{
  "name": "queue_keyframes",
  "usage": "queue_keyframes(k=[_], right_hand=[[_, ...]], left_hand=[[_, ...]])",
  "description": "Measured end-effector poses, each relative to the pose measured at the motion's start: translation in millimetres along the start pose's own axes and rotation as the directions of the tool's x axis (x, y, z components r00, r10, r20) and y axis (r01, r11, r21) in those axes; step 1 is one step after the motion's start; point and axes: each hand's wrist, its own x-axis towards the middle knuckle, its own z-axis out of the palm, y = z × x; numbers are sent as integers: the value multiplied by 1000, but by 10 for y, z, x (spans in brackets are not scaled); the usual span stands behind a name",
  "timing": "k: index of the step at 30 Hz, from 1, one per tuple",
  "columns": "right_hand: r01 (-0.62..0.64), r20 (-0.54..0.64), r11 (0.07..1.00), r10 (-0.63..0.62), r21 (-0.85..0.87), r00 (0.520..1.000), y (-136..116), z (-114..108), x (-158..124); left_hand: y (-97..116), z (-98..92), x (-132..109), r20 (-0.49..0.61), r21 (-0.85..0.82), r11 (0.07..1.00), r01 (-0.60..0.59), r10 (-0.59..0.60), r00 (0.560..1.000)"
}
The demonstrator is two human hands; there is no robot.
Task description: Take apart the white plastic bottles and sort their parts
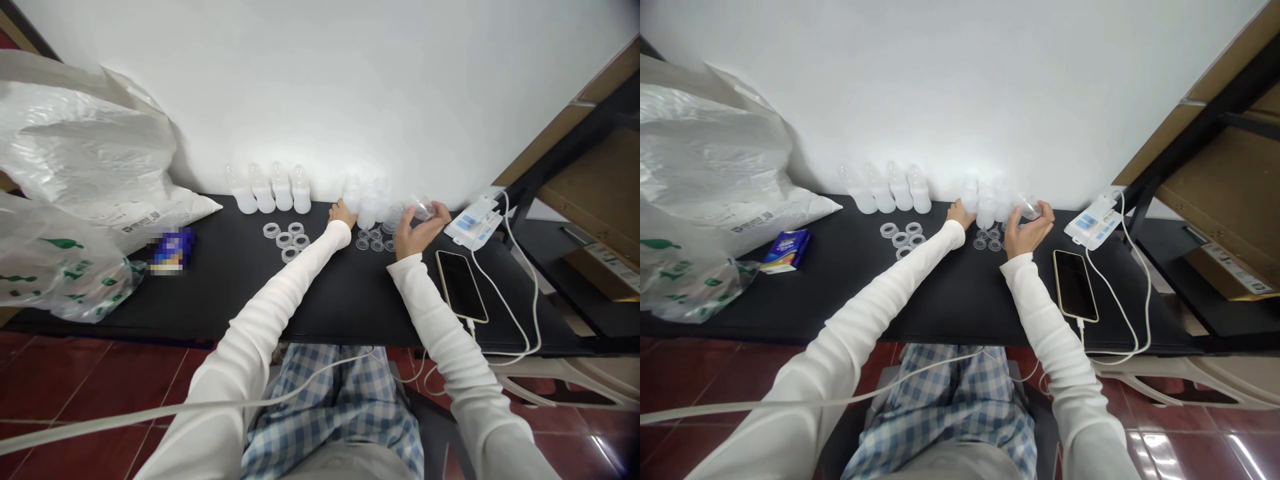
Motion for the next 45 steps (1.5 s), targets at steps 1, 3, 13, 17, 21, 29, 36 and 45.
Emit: queue_keyframes(k=[1, 3, 13, 17, 21, 29, 36, 45], right_hand=[[-20, 5, 1000, 20, 4, 1000, 11, 0, 8], [-59, 11, 998, 58, 11, 998, 28, 0, 25], [-210, 75, 977, 212, -27, 974, -45, -63, 89], [-230, 124, 966, 245, -120, 962, -26, -57, 92], [-228, 164, 950, 265, -215, 950, -11, -48, 99], [-136, 290, 969, 193, -205, 937, -36, -36, 66], [-219, 530, 961, 100, 166, 842, -275, 27, -213], [-472, 723, 822, 111, 319, 682, -473, 64, -452]], left_hand=[[5, -9, -2, 5, -12, 1000, 2, -2, 1000], [4, -52, -44, 10, -45, 999, 22, -21, 1000], [144, -156, -451, 118, -110, 936, -334, 346, 931], [272, -67, -378, 140, -33, 928, -370, 371, 918], [302, -6, -281, 115, -19, 932, -362, 361, 925], [206, 4, -262, 5, -126, 916, -382, 385, 923], [-214, -177, -715, -198, -500, 653, -569, 554, 809], [-557, -227, -742, -164, -790, 505, -348, 373, 913]])
